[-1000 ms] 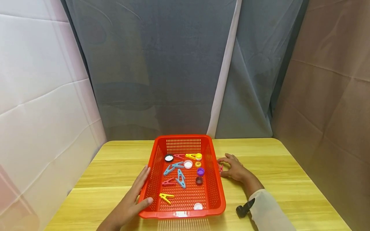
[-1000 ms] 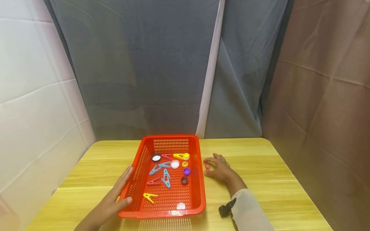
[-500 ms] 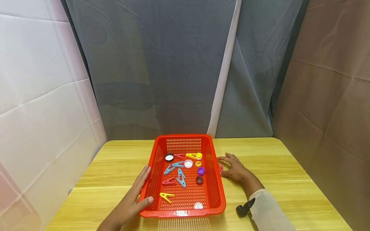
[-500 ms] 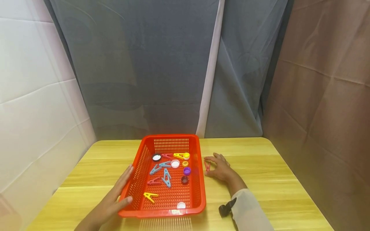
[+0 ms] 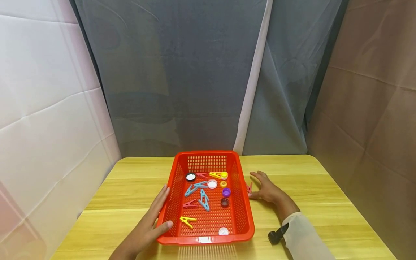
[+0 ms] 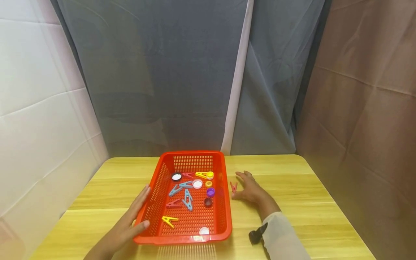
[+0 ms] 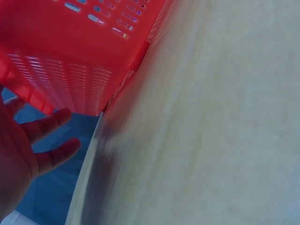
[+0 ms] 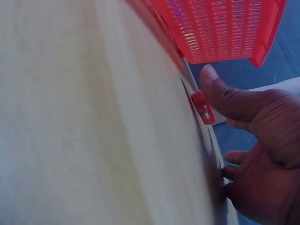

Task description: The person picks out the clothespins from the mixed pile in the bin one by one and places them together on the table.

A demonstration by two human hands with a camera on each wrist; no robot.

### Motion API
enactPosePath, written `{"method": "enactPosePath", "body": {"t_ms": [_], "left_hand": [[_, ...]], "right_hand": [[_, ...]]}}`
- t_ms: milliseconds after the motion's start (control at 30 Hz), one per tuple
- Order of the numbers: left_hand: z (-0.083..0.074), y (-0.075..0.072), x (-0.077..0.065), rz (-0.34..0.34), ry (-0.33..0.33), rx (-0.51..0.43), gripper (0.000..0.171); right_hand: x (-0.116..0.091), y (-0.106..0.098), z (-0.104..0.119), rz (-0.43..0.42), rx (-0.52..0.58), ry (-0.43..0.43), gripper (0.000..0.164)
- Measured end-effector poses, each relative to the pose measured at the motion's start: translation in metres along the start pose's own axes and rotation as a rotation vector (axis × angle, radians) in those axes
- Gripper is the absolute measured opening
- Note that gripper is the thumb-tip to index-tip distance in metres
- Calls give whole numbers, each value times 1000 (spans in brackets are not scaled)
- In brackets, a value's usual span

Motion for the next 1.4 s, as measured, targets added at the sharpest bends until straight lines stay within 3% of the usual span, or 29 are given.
{"method": "enactPosePath", "body": {"t_ms": [233, 500, 833, 1033, 1233, 1400], "left_hand": [[0, 1, 2, -3, 16, 13, 86], [2, 1, 2, 15, 14, -18, 85], [6, 2, 1, 11, -8, -24, 84], [9, -1, 0, -4, 3, -16, 84], [9, 0, 1, 9, -34, -42, 84], [6, 2, 2, 14, -46, -46, 85]], "right_hand": [[-2, -9, 8, -7, -7, 30, 100], [-3, -23, 32, -42, -57, 3, 98], [-1, -39, 83, -156, -151, -58, 96], [5, -41, 120, -187, -159, -52, 91], [7, -48, 153, -230, -224, -38, 87], [10, -55, 177, -229, -249, -77, 85]]}}
Point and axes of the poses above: each hand's wrist, its own x-axis towards the middle knuckle, its own y-axis out of the palm, z = x × y, the point moved 4 cm from there along x, towards the middle knuckle, and after that the axes turned 2 degrees about -z, right-handed, at the moved point
